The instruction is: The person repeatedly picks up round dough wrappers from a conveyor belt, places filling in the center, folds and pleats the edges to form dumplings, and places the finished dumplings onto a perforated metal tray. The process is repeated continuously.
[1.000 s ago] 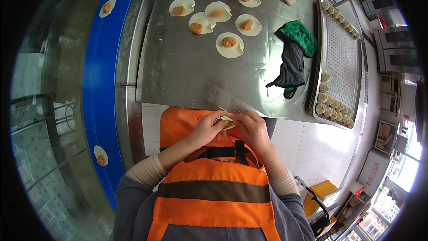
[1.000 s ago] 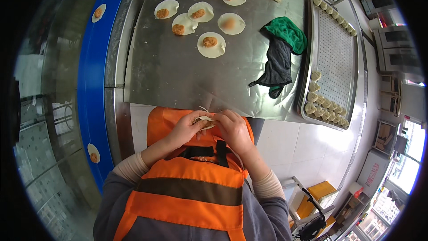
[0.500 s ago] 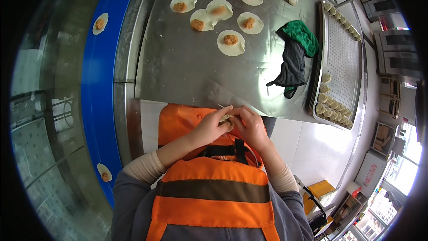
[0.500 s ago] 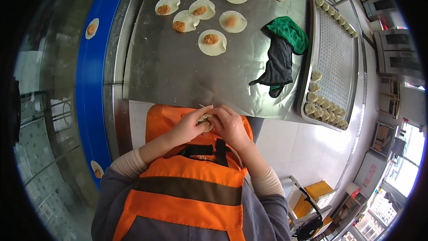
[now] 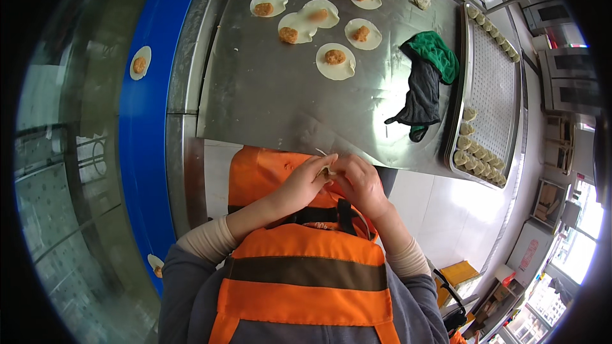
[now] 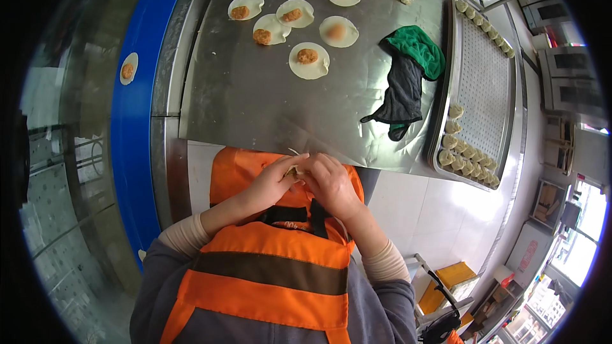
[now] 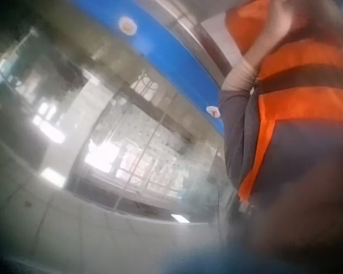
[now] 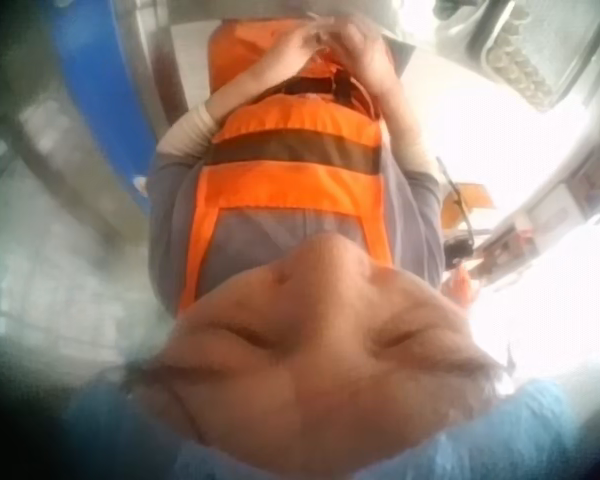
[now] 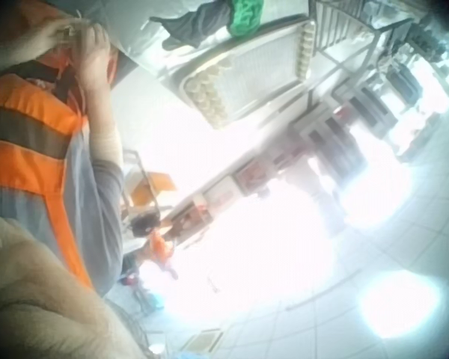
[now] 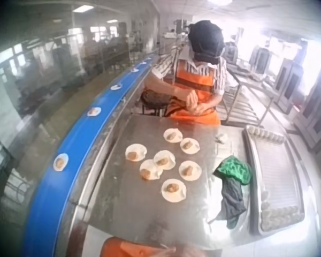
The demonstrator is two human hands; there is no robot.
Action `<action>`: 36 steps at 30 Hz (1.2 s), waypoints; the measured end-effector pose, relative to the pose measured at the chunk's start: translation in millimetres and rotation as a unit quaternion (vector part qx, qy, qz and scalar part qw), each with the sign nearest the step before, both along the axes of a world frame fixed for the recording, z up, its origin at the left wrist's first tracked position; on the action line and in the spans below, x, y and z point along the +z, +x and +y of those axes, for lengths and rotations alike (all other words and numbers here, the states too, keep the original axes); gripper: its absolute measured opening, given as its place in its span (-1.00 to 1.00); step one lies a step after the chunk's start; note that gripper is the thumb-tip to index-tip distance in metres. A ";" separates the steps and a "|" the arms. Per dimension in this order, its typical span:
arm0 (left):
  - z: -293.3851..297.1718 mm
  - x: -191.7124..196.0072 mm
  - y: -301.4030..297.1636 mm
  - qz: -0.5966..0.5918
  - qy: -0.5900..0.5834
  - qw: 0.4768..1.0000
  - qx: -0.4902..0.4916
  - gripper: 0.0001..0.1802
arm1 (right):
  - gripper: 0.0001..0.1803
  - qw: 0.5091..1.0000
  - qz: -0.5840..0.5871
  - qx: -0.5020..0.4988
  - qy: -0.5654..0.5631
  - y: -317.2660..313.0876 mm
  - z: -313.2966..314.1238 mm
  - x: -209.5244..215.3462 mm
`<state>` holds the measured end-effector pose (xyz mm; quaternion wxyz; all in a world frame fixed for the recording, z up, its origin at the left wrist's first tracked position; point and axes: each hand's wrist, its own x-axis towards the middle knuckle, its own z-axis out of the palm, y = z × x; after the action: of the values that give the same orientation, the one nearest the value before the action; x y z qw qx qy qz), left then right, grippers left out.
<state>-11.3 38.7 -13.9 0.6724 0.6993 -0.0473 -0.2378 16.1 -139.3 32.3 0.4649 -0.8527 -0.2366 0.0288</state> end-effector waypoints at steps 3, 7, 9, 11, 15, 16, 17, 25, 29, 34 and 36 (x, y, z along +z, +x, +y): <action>-3.0 6.5 1.3 -0.046 -0.026 0.999 0.010 -0.61 | -0.78 0.999 0.023 -0.027 0.013 -0.4 -5.0 -7.2; 7.1 8.6 4.5 0.147 -0.185 0.972 0.012 -0.64 | -0.79 0.994 -0.086 0.004 -0.064 4.5 -13.6 -9.9; 3.8 12.9 3.4 0.071 -0.129 0.989 0.016 -0.64 | -0.81 0.999 -0.019 -0.024 -0.016 -1.9 -7.2 -3.1; -0.7 12.8 0.9 -0.006 -0.082 0.996 0.021 -0.65 | -0.81 1.000 -0.004 -0.029 0.002 -3.3 -5.5 -2.9; 0.3 6.4 1.3 -0.025 -0.051 0.998 0.009 -0.65 | -0.80 0.996 -0.085 0.016 -0.033 2.0 -7.1 -4.0; 1.7 6.8 0.8 0.006 -0.057 0.998 0.000 -0.65 | -0.80 0.993 -0.104 0.028 -0.046 0.1 -7.2 -1.1; 0.9 6.7 0.2 -0.011 -0.040 0.999 0.001 -0.65 | -0.80 0.998 -0.053 0.010 -0.023 -1.2 -5.1 -0.9; 0.3 18.5 3.3 0.109 -0.132 0.985 0.023 -0.62 | -0.79 0.997 -0.069 -0.024 -0.027 -0.2 -9.2 -4.8; -6.6 13.9 2.1 -0.114 -0.048 0.992 0.038 -0.57 | -0.76 0.999 -0.015 -0.035 -0.005 1.3 -5.9 2.8; -1.7 16.2 5.4 -0.045 -0.003 0.999 -0.019 -0.60 | -0.75 0.997 -0.069 0.001 -0.023 2.8 -5.5 13.4; -2.6 12.0 1.0 -0.013 -0.040 0.999 -0.008 -0.69 | -0.76 1.000 -0.020 -0.014 -0.015 -2.1 -6.9 -1.2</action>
<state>-10.3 36.1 -1.9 0.6973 0.6744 -0.0714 -0.2321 14.0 -146.2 31.1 0.4474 -0.8633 -0.2333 0.0081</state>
